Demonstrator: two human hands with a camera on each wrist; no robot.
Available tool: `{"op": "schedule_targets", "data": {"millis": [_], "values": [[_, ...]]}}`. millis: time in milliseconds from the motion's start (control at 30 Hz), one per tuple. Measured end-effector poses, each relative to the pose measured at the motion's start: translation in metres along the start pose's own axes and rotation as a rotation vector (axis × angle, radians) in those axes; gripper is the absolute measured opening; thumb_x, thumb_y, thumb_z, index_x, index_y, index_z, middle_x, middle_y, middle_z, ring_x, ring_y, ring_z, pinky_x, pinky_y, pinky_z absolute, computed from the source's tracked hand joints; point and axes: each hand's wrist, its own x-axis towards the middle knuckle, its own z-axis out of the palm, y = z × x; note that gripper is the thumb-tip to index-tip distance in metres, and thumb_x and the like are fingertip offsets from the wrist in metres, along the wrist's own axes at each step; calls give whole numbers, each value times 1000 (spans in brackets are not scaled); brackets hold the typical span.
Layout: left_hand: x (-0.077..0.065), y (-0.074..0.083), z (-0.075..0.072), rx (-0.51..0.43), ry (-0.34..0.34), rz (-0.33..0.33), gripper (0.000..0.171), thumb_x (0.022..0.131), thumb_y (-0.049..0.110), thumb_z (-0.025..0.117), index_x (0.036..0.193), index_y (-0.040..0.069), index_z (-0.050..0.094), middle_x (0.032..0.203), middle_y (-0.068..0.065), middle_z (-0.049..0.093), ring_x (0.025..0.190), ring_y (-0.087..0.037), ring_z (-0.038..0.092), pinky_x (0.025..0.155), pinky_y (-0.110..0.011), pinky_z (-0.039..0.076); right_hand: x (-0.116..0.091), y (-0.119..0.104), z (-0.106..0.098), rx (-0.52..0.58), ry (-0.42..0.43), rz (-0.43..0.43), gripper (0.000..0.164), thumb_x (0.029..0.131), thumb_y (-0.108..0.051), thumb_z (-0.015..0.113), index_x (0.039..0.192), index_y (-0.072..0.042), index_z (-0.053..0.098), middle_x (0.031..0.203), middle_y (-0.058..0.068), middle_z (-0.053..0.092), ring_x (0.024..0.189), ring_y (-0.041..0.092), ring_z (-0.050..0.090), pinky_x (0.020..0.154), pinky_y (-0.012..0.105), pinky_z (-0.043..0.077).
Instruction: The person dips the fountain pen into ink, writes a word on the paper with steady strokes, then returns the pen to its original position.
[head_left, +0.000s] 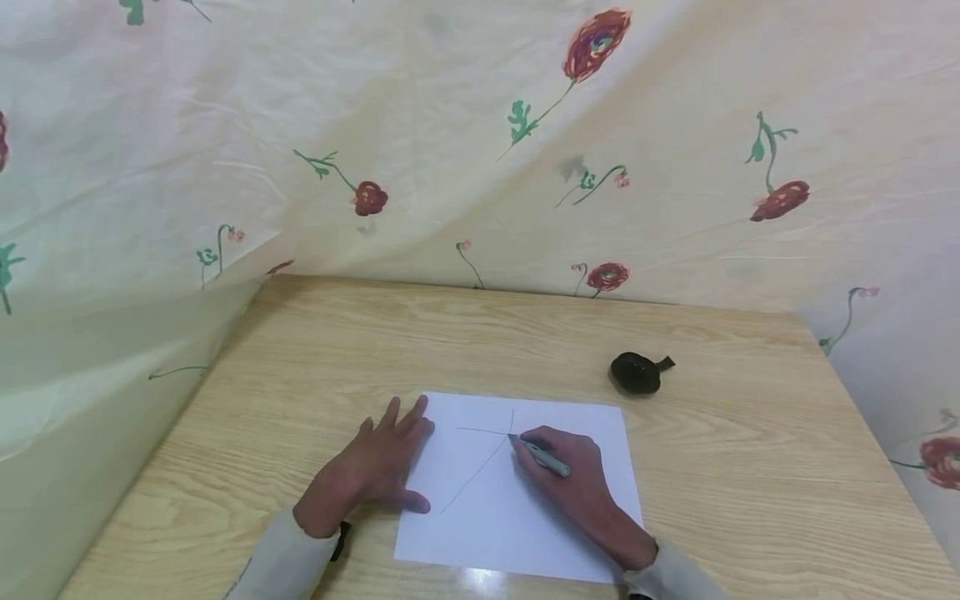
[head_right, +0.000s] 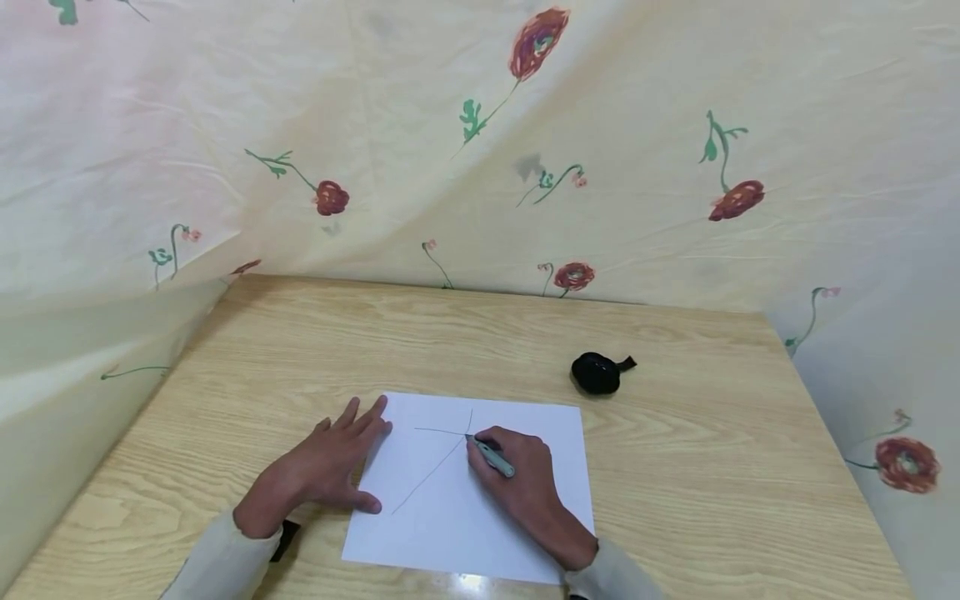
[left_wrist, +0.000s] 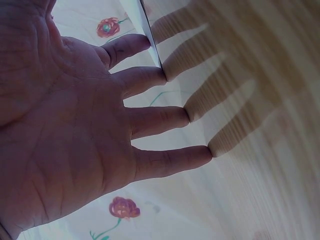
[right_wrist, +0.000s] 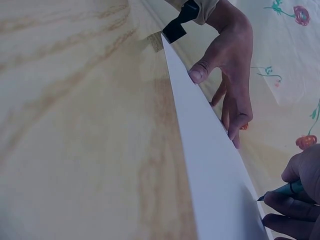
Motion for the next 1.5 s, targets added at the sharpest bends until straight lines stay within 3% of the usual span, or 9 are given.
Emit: {"op": "schedule_targets", "data": {"millis": [700,1333,1500], "values": [[0,1,-1,21,6,7,101,68,51,88,146,8,39,163,-19,19,145,-53,16,104,-73,28,-2,0,0,6,-4,8,6,81,-16,80,86,-19,78,73,-13,71,53,-8,47,56,22,47],[1,1,0,13,4,1,101,68,51,88,146,9,39,164,-19,18,145,-53,15,104,-74,27,-11,1,-4,-13,13,-8,6,80,-18,81,85,-17,78,79,-10,74,62,-8,57,60,23,50],[1,0,1,13,3,0,100,68,51,88,144,10,39,164,-18,18,145,-53,16,104,-74,28,-15,-1,-5,-25,8,4,6,79,-18,81,84,-18,78,77,-11,73,56,-10,50,56,21,47]]}}
